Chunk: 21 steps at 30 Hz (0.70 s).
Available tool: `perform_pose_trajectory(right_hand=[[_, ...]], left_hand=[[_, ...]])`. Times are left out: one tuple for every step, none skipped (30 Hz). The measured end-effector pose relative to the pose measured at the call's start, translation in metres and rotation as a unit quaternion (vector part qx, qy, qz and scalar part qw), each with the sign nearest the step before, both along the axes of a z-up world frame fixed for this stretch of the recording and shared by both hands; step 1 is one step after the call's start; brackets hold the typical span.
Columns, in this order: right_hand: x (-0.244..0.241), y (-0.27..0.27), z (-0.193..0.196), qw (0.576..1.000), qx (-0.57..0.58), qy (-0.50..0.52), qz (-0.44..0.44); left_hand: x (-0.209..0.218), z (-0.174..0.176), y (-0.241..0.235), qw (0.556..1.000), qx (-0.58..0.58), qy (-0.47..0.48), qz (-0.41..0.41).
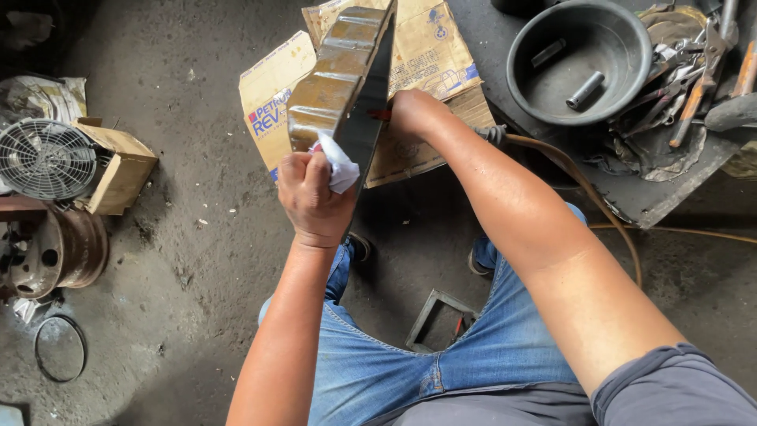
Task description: The person cleans a metal part using a screwdriver to scrape residue and a cloth to wipe the surface. They work on both the exterior and interior of the part, which is placed on a cardboard box.
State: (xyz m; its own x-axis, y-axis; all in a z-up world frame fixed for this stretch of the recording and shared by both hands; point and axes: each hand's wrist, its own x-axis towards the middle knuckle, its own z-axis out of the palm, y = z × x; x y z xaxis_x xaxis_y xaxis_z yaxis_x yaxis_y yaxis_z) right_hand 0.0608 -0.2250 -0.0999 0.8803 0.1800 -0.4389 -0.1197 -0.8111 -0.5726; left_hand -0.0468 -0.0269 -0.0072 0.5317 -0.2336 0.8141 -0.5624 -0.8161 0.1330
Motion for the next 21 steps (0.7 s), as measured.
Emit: perform_pose_trajectory(right_hand=[[0.003,-0.002,-0.009,1.0,0.006,-0.017,0.001],[-0.002,0.002,0.001,1.0,0.005,-0.017,0.003],[-0.006,0.005,0.011,0.999,0.02,0.0,0.029],[-0.01,0.008,0.021,0.998,0.035,0.017,0.055],[-0.017,0.007,0.035,0.998,0.034,0.017,0.054],[-0.023,0.006,0.048,0.998,0.036,0.02,0.041],[-0.028,0.004,0.063,0.999,0.037,0.02,0.027],[-0.028,0.003,0.06,0.999,0.036,0.019,0.024],[-0.029,0.004,0.057,0.998,0.053,0.014,0.029],[-0.029,0.005,0.054,0.997,0.07,0.008,0.034],[-0.021,0.006,0.034,0.997,0.071,0.009,0.034],[-0.014,0.006,0.013,0.999,0.022,0.008,0.034],[-0.006,0.005,-0.008,0.999,-0.029,0.005,0.032],[-0.014,0.008,0.003,0.999,-0.029,0.005,0.031],[-0.023,0.011,0.013,0.998,0.037,0.026,0.051],[-0.032,0.014,0.024,0.991,0.102,0.045,0.071],[-0.035,0.017,0.021,0.991,0.103,0.046,0.071],[-0.037,0.02,0.018,0.991,0.09,0.048,0.091],[-0.038,0.023,0.017,0.99,0.077,0.048,0.112],[-0.038,0.023,0.017,0.989,0.078,0.047,0.113],[-0.038,0.021,0.017,0.992,0.059,0.045,0.1]], left_hand=[[-0.001,0.001,-0.002,1.0,0.003,-0.005,-0.005],[-0.002,0.001,-0.003,1.0,0.002,-0.005,-0.003],[-0.002,0.001,-0.004,1.0,0.002,-0.008,-0.002],[-0.002,0.001,-0.006,1.0,0.001,-0.011,-0.001],[-0.003,0.002,-0.005,1.0,0.001,-0.01,-0.002],[-0.004,0.003,-0.006,1.0,-0.002,-0.011,-0.006],[-0.003,0.004,-0.006,1.0,-0.004,-0.015,-0.011],[-0.002,0.004,-0.006,1.0,-0.005,-0.016,-0.013],[-0.002,0.005,-0.005,1.0,-0.004,-0.016,-0.012],[-0.001,0.005,-0.004,1.0,-0.002,-0.016,-0.011],[-0.001,0.005,-0.002,1.0,-0.002,-0.016,-0.01],[0.0,0.004,0.0,1.0,-0.001,-0.01,-0.005],[0.002,0.004,0.001,1.0,-0.001,-0.005,-0.002],[0.004,0.003,0.004,1.0,-0.001,-0.006,-0.003],[0.006,0.002,0.007,1.0,0.002,-0.001,0.0],[0.007,0.001,0.011,1.0,0.006,0.003,0.002],[0.008,0.002,0.011,1.0,0.007,0.004,0.003],[0.008,0.003,0.012,1.0,0.002,0.008,-0.001],[0.009,0.005,0.013,1.0,-0.003,0.01,-0.004],[0.008,0.005,0.014,1.0,-0.002,0.009,-0.003],[0.007,0.004,0.014,1.0,-0.002,0.011,0.0]])
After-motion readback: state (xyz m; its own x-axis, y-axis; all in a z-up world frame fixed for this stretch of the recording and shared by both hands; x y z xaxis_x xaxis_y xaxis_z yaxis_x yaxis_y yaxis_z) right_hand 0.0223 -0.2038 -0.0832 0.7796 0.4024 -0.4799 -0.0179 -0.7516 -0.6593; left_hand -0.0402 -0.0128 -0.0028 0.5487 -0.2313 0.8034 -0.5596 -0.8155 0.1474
